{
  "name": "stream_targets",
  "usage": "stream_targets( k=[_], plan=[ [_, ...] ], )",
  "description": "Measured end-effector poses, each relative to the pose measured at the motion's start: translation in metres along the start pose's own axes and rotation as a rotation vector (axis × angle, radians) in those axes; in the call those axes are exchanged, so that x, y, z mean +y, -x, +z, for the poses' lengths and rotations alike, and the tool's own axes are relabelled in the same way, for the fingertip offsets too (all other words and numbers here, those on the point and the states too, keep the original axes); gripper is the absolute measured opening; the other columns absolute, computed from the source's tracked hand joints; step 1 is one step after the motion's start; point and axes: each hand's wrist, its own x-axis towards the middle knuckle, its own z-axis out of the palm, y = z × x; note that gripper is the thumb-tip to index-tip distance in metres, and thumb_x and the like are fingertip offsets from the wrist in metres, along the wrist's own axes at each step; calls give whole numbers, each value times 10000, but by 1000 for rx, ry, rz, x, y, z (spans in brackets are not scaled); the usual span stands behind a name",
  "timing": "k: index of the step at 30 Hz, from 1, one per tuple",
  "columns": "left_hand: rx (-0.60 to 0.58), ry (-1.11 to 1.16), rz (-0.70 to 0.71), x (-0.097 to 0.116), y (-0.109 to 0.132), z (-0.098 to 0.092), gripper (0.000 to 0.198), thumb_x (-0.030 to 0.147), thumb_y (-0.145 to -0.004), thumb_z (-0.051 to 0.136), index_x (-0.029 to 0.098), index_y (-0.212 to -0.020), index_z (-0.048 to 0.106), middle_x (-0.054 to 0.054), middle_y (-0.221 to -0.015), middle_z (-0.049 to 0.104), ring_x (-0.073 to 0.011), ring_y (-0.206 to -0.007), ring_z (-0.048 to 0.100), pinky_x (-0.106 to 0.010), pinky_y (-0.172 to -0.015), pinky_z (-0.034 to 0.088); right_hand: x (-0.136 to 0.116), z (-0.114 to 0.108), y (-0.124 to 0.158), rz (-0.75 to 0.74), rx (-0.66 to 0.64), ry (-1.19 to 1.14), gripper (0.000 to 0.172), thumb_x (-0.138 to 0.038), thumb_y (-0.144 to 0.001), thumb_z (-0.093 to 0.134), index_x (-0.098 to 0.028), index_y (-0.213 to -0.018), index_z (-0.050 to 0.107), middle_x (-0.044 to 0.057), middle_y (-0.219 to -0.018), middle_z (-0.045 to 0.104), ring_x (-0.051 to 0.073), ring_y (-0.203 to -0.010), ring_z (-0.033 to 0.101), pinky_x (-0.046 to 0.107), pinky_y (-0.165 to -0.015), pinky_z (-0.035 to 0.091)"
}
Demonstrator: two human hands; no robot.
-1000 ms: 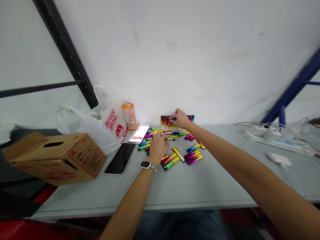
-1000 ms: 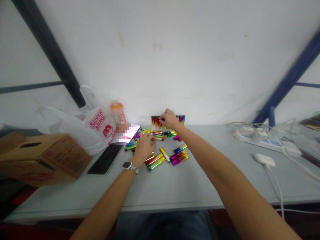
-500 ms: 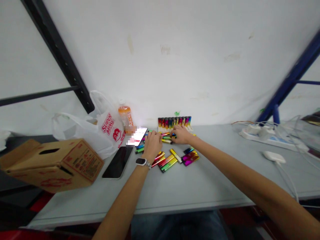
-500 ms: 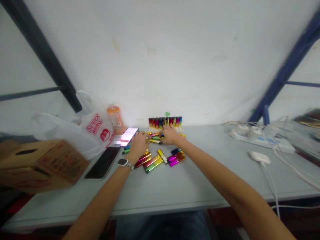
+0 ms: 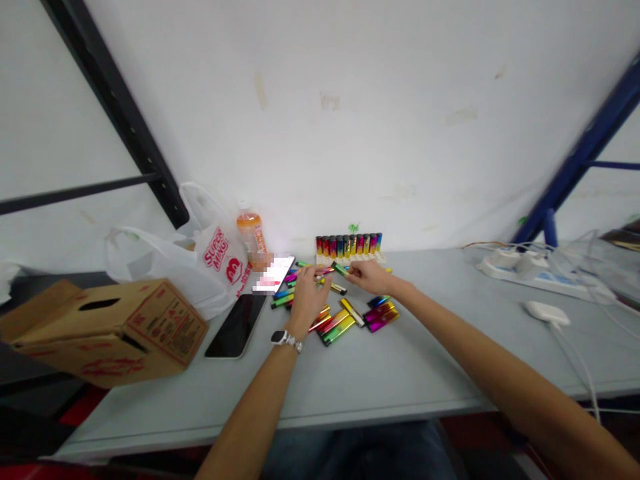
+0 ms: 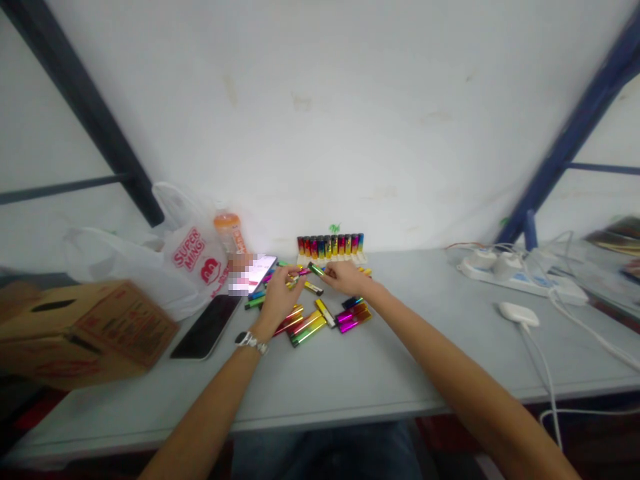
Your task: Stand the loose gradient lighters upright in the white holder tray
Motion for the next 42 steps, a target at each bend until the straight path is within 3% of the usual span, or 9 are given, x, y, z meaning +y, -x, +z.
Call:
stream_targets(
  k=[3, 6, 11, 14, 18, 23, 34, 40, 42],
  plan=[
    [-21, 312, -123, 8, -2, 10, 303, 398, -854, 672, 142, -1015, 691, -96, -981, 706, -200, -862, 643, -344, -812, 517, -7, 4, 20, -2, 133, -372, 279, -407, -929, 533, -172, -791, 591, 3, -701, 582, 143, -649, 480, 270, -636, 347],
    [-99, 509, -130, 20, -6, 18, 359, 477, -865, 645, 140, -968, 715, -69, -907, 718, -189, -851, 649, -313, -797, 508, -21, 11, 31, 3, 206, -590, 286, -430, -892, 582, -182, -750, 565, -12, -705, 548, 142, -690, 472, 269, -656, 361],
    [-174, 488, -51, 39, -14, 26, 315, 460, -822, 701, 153, -882, 738, -60, -914, 685, -185, -853, 634, -281, -723, 509, -44, 18, 34, 105, 174, -1260, 218, -409, -778, 614, -204, -781, 540, -17, -677, 536, 147, -644, 485, 282, -634, 412],
    [-154, 384, 59, 43, -12, 26, 265, 418, -866, 662, 171, -909, 748, -81, -1032, 659, -189, -936, 628, -282, -741, 516, -49, 16, 37, 198, 98, -1556, 314, -505, -754, 574, -215, -693, 470, -47, -544, 404, 114, -493, 367, 248, -498, 347],
    [-190, 284, 180, 42, 0, 19, 270, 382, -920, 601, 198, -1080, 718, -88, -1117, 642, -184, -977, 617, -283, -752, 514, -48, 13, 43, 390, 86, -1575, 563, -749, -778, 458, -224, -590, 376, -96, -470, 198, 65, -409, 123, 215, -403, 98],
    [-194, 196, 169, 39, 10, 11, 279, 386, -964, 525, 186, -888, 705, -73, -973, 660, -185, -929, 615, -270, -696, 493, -44, 12, 43, 601, 271, -1459, 585, -735, -825, 406, -238, -530, 315, -84, -429, 199, 63, -392, 104, 221, -388, 58],
    [-235, 185, 174, 47, 15, 16, 250, 282, -946, 515, 184, -765, 656, -60, -903, 654, -173, -857, 592, -258, -657, 460, -46, 10, 42, 600, 324, -1440, 614, -754, -844, 353, -245, -510, 285, -78, -392, 209, 64, -342, 118, 222, -355, 88],
    [-243, 185, 187, 44, 15, 18, 246, 291, -949, 525, 183, -768, 651, -52, -885, 653, -169, -835, 582, -263, -666, 456, -48, 9, 46, 575, 176, -1534, 676, -846, -773, 366, -230, -503, 295, -87, -412, 206, 45, -360, 106, 206, -373, 65],
    [-240, 183, 186, 44, 15, 18, 240, 288, -948, 527, 183, -771, 652, -53, -893, 652, -169, -841, 582, -263, -668, 456, -47, 9, 45, 591, 197, -1498, 659, -819, -795, 358, -233, -503, 287, -84, -409, 211, 48, -357, 111, 209, -369, 73]
  ],
)
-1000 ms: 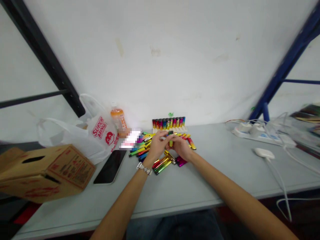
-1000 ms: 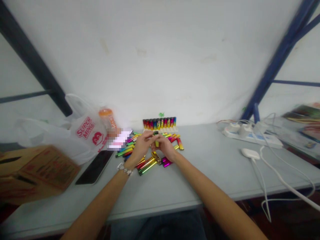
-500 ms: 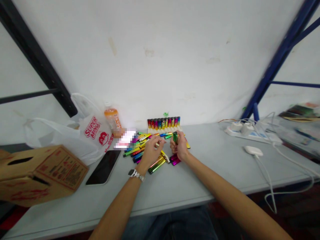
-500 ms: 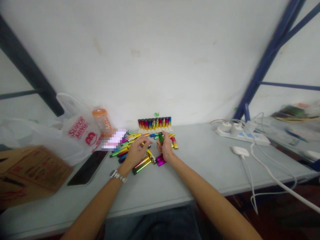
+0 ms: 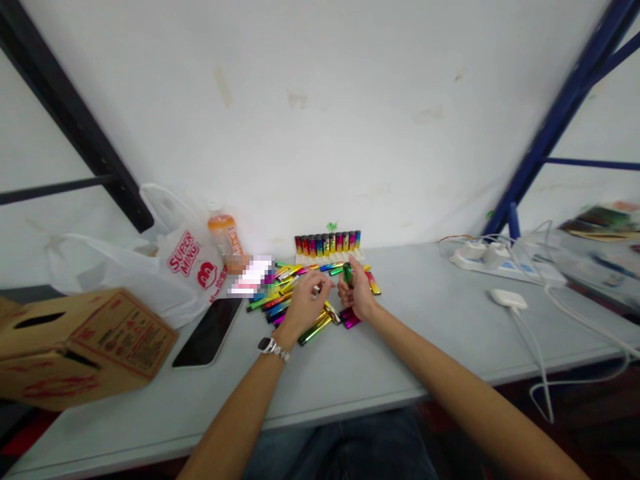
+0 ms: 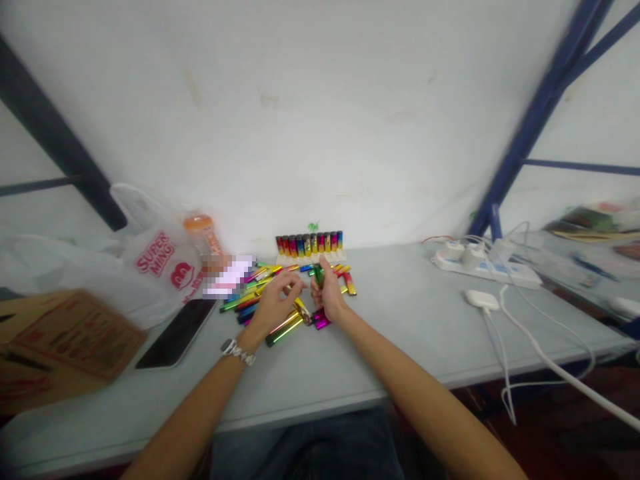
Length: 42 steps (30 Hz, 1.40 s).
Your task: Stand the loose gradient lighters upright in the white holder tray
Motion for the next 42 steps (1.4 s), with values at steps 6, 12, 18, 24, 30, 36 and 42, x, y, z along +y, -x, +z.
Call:
stream_targets(
  k=[6, 12, 18, 24, 30, 36, 42],
  plan=[
    [3, -8, -15, 3, 0, -1, 231, 292, -949, 522, 185, -791, 653, -47, -890, 640, -164, -829, 582, -266, -682, 463, 3, 1, -4, -107, 112, 43, 601, -737, -860, 330, -240, -522, 311, -69, -414, 234, 64, -346, 145, 226, -355, 115],
    [19, -10, -40, 1, 0, 0, 167, 319, -925, 571, 193, -893, 675, -28, -854, 641, -146, -738, 571, -262, -641, 449, 7, -3, -8, -137, 51, 110, 613, -798, -790, 458, -212, -610, 457, -87, -428, 292, 59, -367, 206, 208, -368, 135],
    [58, 18, -95, -1, 0, -2, 188, 292, -905, 568, 188, -1027, 667, -35, -866, 660, -156, -751, 600, -268, -639, 463, 10, -5, -12, -440, 44, 294, 529, -732, -787, 568, -204, -808, 540, -82, -471, 454, 71, -383, 352, 204, -383, 256],
    [34, 2, -81, -3, 0, 0, 166, 319, -920, 565, 190, -922, 670, -36, -868, 668, -153, -730, 590, -276, -641, 467, 8, -8, -10, -438, -10, 314, 469, -575, -778, 658, -218, -1061, 543, -60, -611, 614, 123, -521, 562, 222, -476, 436],
    [88, -35, -87, -16, 1, 1, 156, 283, -878, 611, 187, -986, 668, -44, -969, 656, -140, -730, 588, -274, -666, 490, 10, -12, -15, -507, -119, 360, 320, -419, -769, 710, -202, -974, 592, -26, -707, 656, 126, -644, 595, 240, -608, 455],
    [96, -35, -76, -18, 1, 0, 143, 261, -886, 593, 185, -984, 664, -46, -978, 647, -136, -719, 589, -279, -682, 502, 9, -20, -18, -614, 26, 546, 267, -393, -745, 748, -201, -912, 668, 4, -775, 643, 143, -679, 556, 252, -589, 423],
    [79, -84, -82, -12, 0, -2, 121, 240, -894, 584, 184, -942, 680, -41, -954, 653, -137, -701, 580, -296, -708, 498, 4, -26, -16, -603, 33, 654, 286, -427, -781, 721, -186, -909, 635, -10, -746, 632, 108, -553, 513, 241, -509, 385]
  ],
)
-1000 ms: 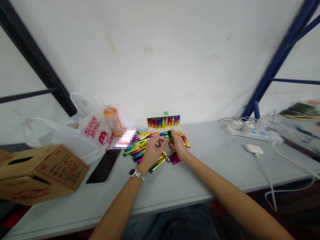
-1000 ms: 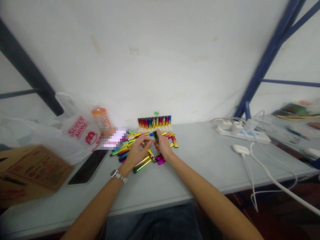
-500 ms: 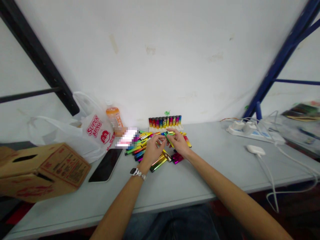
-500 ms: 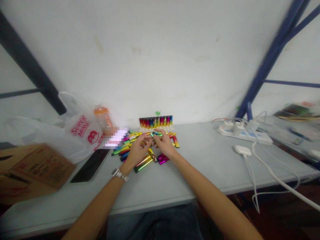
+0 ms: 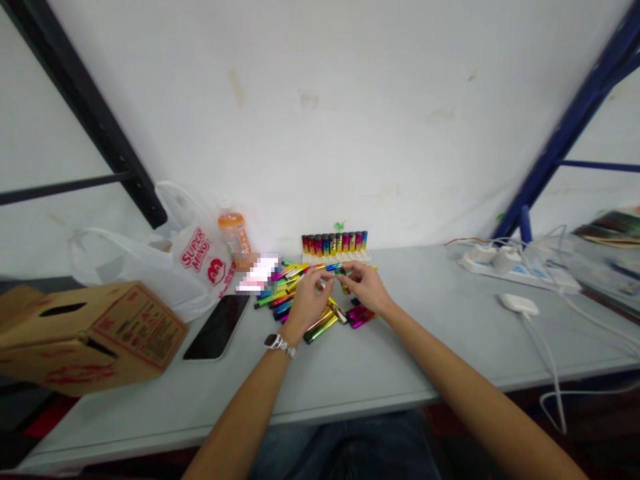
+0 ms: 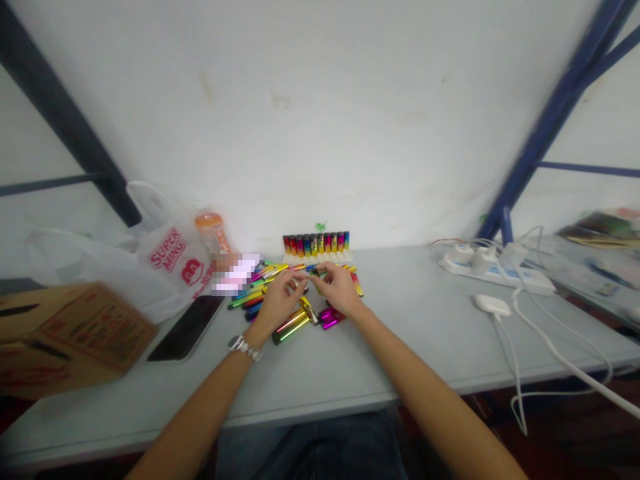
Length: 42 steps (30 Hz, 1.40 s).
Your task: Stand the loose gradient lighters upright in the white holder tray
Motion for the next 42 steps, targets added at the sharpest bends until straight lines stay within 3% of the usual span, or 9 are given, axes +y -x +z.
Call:
stream_targets(
  k=[6, 10, 16, 21, 24, 27, 32, 36, 42],
  plan=[
    [8, -93, 29, 7, 2, -2, 136, 257, -825, 685, 202, -945, 650, -29, -947, 637, -157, -738, 579, -309, -732, 482, -1, 12, 4, 63, 27, -205, 383, -480, -751, 748, -214, -875, 502, -38, -655, 613, 132, -524, 591, 256, -519, 462],
    [7, -168, 45, 16, 0, -1, 113, 202, -838, 666, 201, -945, 630, -32, -940, 625, -166, -745, 587, -314, -730, 486, -2, 23, 4, 114, 121, -195, 368, -468, -716, 772, -212, -781, 516, -38, -577, 578, 140, -524, 549, 260, -520, 418],
    [-22, -267, 86, 24, -2, 1, 120, 138, -827, 664, 185, -936, 646, -50, -950, 635, -184, -798, 616, -309, -736, 508, -1, 30, 4, 9, 223, -98, 258, -390, -728, 748, -187, -716, 589, -10, -685, 597, 151, -666, 544, 297, -679, 439],
    [-6, -206, 54, 11, -10, -5, 95, 169, -862, 635, 173, -928, 703, -53, -901, 701, -189, -810, 648, -315, -772, 517, -5, 28, 6, -9, 145, -100, 263, -433, -775, 725, -184, -798, 641, 20, -782, 645, 167, -738, 575, 304, -726, 458],
    [-29, -89, -28, -2, -26, -19, 158, 242, -907, 595, 175, -906, 738, -43, -853, 737, -177, -758, 663, -298, -735, 522, -6, 22, 4, -25, 177, -77, 297, -471, -826, 669, -188, -749, 624, 14, -732, 622, 157, -696, 542, 291, -674, 428],
    [-37, -106, -128, -14, -49, -39, 158, 239, -861, 644, 164, -937, 760, -59, -897, 762, -185, -773, 677, -297, -743, 529, -3, 14, 1, 4, 211, -81, 316, -488, -836, 639, -194, -729, 594, -7, -681, 572, 144, -650, 499, 279, -623, 390],
    [-125, -202, -59, -28, -81, -62, 235, 145, -788, 664, 175, -1001, 759, -49, -922, 765, -178, -806, 672, -300, -794, 527, 3, 10, -1, 60, 147, -73, 326, -491, -823, 628, -198, -694, 567, -10, -655, 564, 139, -628, 481, 281, -618, 381],
    [-173, -264, 9, -37, -102, -56, 210, 145, -775, 661, 163, -962, 756, -39, -845, 753, -172, -770, 657, -300, -785, 523, 3, 15, 1, 33, 46, -68, 318, -476, -843, 609, -197, -698, 562, -4, -663, 591, 141, -637, 517, 283, -635, 397],
    [-343, -356, 94, -37, -140, -28, 219, 98, -757, 649, 173, -908, 790, -31, -769, 743, -171, -719, 643, -293, -787, 505, 5, 18, 3, 13, -18, -17, 288, -424, -871, 596, -190, -706, 568, -1, -673, 599, 144, -654, 537, 284, -654, 406]
  ],
)
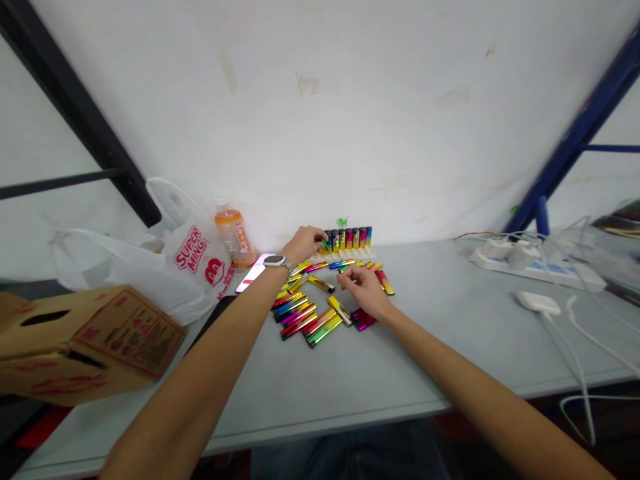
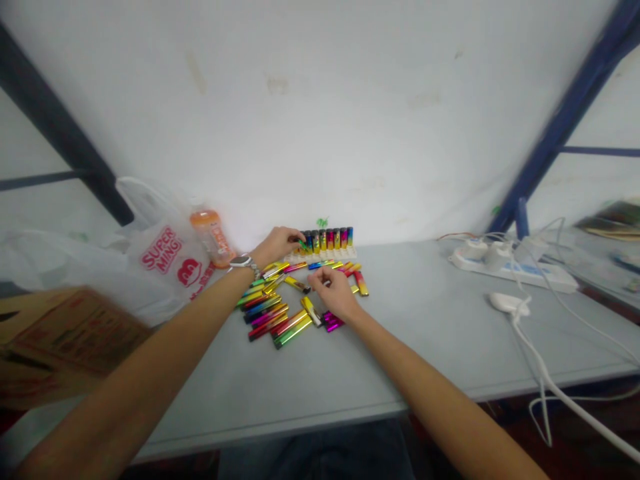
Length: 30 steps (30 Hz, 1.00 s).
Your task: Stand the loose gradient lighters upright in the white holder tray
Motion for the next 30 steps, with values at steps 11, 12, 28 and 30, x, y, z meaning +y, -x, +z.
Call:
stream_targets(
  k=[11, 12, 28, 30],
  plan=[
    [-135, -80, 38, 12, -32, 17, 251, 71, -779, 646, 145, -971, 790, -55, -844, 767, -162, -745, 618, -301, -832, 495, -3, -4, 0, -4, -46, 45, 276, -402, -884, 592, -189, -710, 564, -3, -685, 609, 135, -652, 533, 276, -660, 413],
    [-137, -85, 42, 11, -33, 19, 244, 78, -787, 642, 152, -966, 790, -52, -838, 763, -165, -750, 617, -307, -845, 495, -3, -4, 1, -7, -54, 48, 277, -406, -886, 591, -188, -717, 568, -2, -691, 614, 134, -652, 533, 275, -657, 415],
    [72, -150, 89, 24, -1, 41, 430, 28, -877, 428, 150, -1208, 675, -121, -1152, 669, -220, -1067, 636, -366, -1037, 461, 7, -18, -9, -31, 83, 127, 274, -400, -882, 553, -202, -694, 539, -12, -641, 572, 140, -631, 507, 269, -631, 398],
    [81, -153, 67, 25, 4, 38, 471, 14, -869, 419, 154, -1267, 630, -130, -1205, 667, -238, -1125, 614, -389, -1044, 464, 8, -21, -13, -40, 91, 233, 215, -347, -882, 544, -196, -731, 569, -3, -670, 600, 146, -644, 521, 272, -642, 405]
  ],
)
